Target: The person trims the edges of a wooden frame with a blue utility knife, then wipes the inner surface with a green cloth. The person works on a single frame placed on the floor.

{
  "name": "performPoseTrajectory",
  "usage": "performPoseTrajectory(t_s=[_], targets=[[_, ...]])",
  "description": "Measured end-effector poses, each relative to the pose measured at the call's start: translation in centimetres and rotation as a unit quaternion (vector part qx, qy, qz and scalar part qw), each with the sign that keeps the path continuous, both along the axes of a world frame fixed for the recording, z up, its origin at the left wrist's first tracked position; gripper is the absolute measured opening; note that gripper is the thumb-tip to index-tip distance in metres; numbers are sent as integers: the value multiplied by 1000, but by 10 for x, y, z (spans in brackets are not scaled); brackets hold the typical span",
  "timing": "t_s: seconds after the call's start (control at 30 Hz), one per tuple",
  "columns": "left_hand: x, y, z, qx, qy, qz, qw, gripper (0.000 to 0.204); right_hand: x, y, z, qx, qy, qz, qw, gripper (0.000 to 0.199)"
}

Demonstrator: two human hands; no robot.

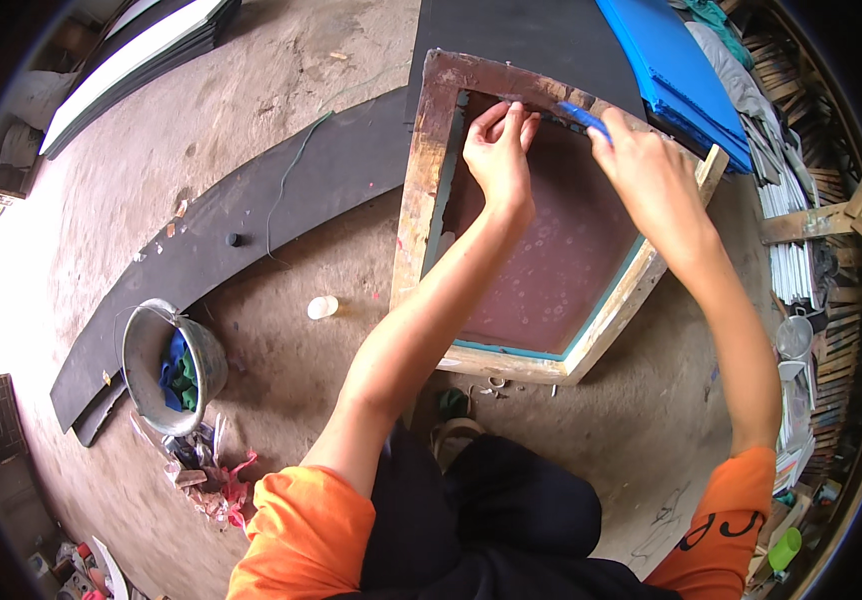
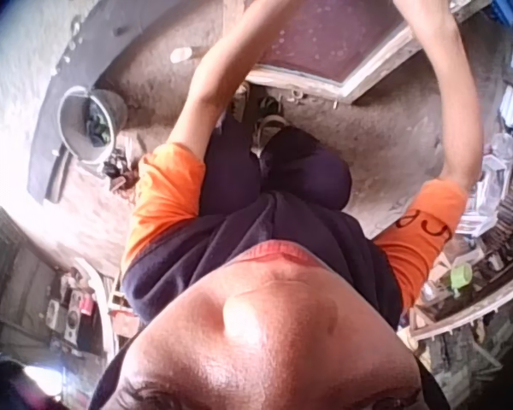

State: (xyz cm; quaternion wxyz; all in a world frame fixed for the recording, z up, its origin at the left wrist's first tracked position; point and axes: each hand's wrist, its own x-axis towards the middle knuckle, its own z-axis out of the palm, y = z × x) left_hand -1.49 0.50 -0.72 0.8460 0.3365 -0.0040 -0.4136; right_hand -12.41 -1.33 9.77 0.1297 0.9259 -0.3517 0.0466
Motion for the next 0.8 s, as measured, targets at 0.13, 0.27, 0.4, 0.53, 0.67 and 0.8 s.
performPoseTrajectory(t_s=[0.13,0.27,0.4,0.53,0.67,0.8], targets=[[1,-3,-1,-5,0,20,1000,16,-10,-9,-1,1,-26,-3,1000,28],[0,-9,-11,-43,-44,43,997,11,-7,-6,-4,30,-2,-26,999,27],[-10,-14,-17,-53,-92,83,991,12,-1,-3,-7,14,-9,-3,1000,25],[-18,-14,-16,-62,-100,102,988,13,0,-6,-14,-13,0,26,1000,24],[-18,-13,-17,-69,-99,111,986,14,2,-7,-16,-41,5,53,998,22],[-20,-14,-14,-41,-100,133,985,10,5,-5,-18,-50,26,46,997,20]])
